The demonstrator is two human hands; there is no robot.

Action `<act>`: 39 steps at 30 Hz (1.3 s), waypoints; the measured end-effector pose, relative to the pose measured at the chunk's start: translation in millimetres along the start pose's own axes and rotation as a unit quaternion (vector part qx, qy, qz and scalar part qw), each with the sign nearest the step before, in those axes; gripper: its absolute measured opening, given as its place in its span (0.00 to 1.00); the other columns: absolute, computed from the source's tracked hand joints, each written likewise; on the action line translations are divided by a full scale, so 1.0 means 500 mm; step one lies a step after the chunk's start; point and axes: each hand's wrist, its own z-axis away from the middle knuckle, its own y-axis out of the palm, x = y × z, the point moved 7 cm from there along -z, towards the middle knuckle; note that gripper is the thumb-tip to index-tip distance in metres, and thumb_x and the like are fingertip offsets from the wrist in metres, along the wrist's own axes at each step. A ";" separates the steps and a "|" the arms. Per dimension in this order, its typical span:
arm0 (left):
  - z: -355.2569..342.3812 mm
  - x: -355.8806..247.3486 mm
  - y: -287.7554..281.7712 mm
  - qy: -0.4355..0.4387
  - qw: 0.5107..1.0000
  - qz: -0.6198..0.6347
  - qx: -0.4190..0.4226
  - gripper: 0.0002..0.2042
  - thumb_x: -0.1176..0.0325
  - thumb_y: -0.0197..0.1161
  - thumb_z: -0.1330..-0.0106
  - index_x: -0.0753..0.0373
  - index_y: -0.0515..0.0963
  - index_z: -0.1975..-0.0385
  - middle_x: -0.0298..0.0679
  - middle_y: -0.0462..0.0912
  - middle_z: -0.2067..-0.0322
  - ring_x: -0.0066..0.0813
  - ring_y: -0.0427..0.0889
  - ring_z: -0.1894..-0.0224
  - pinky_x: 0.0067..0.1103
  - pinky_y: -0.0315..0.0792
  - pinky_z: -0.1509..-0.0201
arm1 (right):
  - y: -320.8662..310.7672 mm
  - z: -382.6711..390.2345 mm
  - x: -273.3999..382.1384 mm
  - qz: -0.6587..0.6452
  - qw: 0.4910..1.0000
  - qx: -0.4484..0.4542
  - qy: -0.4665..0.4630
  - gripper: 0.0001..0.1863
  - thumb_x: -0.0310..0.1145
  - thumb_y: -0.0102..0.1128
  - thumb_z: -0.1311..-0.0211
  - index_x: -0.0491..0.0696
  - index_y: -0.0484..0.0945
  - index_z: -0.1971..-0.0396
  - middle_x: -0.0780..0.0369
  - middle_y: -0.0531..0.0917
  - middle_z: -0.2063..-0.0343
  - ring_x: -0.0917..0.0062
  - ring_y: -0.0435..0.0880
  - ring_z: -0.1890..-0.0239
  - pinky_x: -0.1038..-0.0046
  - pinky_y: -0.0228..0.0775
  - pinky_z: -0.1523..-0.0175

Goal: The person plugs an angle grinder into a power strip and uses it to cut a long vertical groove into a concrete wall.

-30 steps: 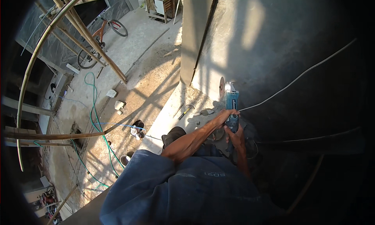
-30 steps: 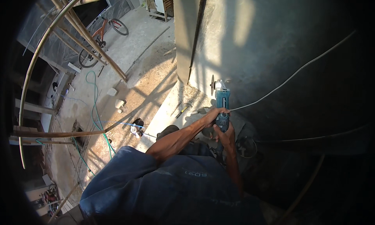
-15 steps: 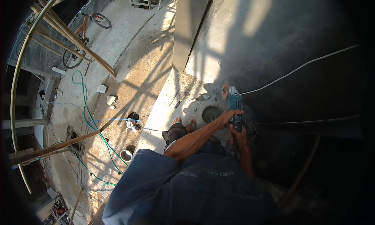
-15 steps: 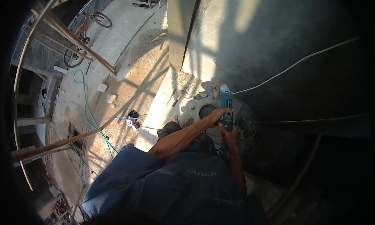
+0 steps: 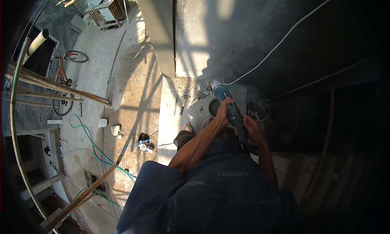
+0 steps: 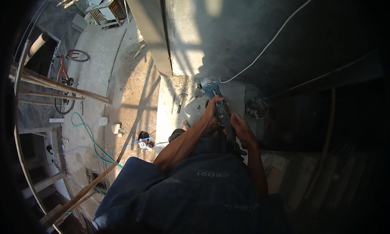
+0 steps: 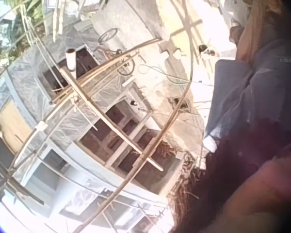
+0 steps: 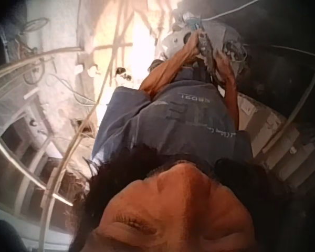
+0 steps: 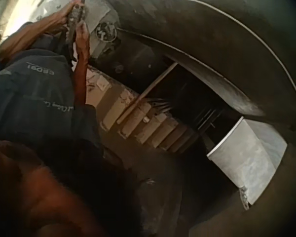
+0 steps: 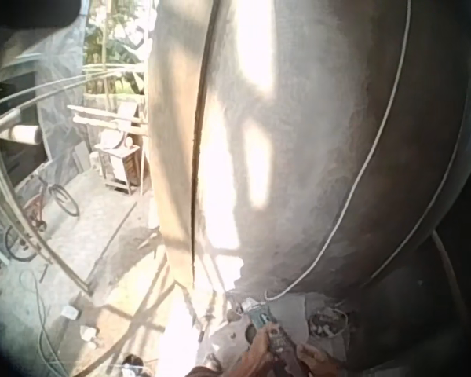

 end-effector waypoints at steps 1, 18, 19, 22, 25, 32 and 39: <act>0.001 -0.015 -0.012 0.002 1.000 0.015 -0.009 0.13 0.59 0.63 0.44 0.62 0.74 0.68 0.43 0.81 0.70 0.41 0.82 0.67 0.37 0.80 0.59 | -0.011 -0.002 -0.005 -0.005 0.999 -0.014 -0.031 0.34 0.57 0.46 0.24 0.39 0.69 0.40 0.54 0.83 0.60 0.75 0.86 0.67 0.73 0.78 0.60; 0.068 -0.125 -0.161 0.037 0.994 0.060 -0.088 0.23 0.53 0.66 0.50 0.67 0.77 0.62 0.46 0.82 0.68 0.47 0.81 0.64 0.44 0.77 0.52 | -0.156 -0.009 -0.153 0.015 0.997 -0.076 0.009 0.46 0.68 0.35 0.27 0.37 0.66 0.35 0.51 0.83 0.52 0.72 0.84 0.56 0.70 0.77 0.49; 0.070 -0.121 -0.148 0.042 0.993 0.064 -0.086 0.23 0.53 0.66 0.50 0.67 0.77 0.62 0.46 0.82 0.68 0.47 0.81 0.64 0.44 0.77 0.52 | -0.149 -0.017 -0.144 0.017 0.998 -0.063 0.009 0.45 0.67 0.35 0.26 0.37 0.66 0.35 0.50 0.83 0.52 0.71 0.85 0.55 0.69 0.77 0.48; 0.063 -0.105 -0.109 0.041 0.996 0.042 -0.069 0.21 0.52 0.67 0.49 0.64 0.78 0.64 0.45 0.82 0.68 0.47 0.82 0.63 0.46 0.77 0.52 | -0.123 -0.056 -0.097 0.021 1.000 0.004 -0.004 0.43 0.65 0.34 0.25 0.37 0.66 0.36 0.49 0.84 0.53 0.70 0.86 0.55 0.68 0.77 0.47; 0.046 -0.079 -0.064 0.025 0.998 0.019 -0.063 0.21 0.52 0.64 0.45 0.66 0.77 0.63 0.44 0.83 0.68 0.45 0.82 0.68 0.40 0.79 0.59 | -0.092 -0.099 -0.065 0.004 0.998 0.067 0.012 0.42 0.64 0.34 0.24 0.37 0.67 0.36 0.50 0.85 0.56 0.71 0.86 0.57 0.69 0.78 0.49; -0.106 -0.022 -0.002 0.045 0.998 0.023 -0.030 0.14 0.54 0.63 0.41 0.60 0.79 0.68 0.44 0.85 0.66 0.42 0.84 0.67 0.40 0.80 0.56 | -0.109 -0.205 -0.060 -0.068 0.966 0.219 0.122 0.40 0.64 0.37 0.26 0.37 0.70 0.43 0.48 0.83 0.55 0.63 0.86 0.53 0.61 0.80 0.45; -0.265 0.054 0.086 0.060 0.998 0.008 -0.014 0.15 0.55 0.65 0.41 0.59 0.75 0.64 0.41 0.84 0.67 0.37 0.83 0.69 0.35 0.80 0.59 | -0.257 -0.254 -0.020 -0.154 0.942 0.247 0.170 0.33 0.57 0.54 0.29 0.41 0.69 0.43 0.51 0.83 0.60 0.64 0.87 0.61 0.59 0.84 0.52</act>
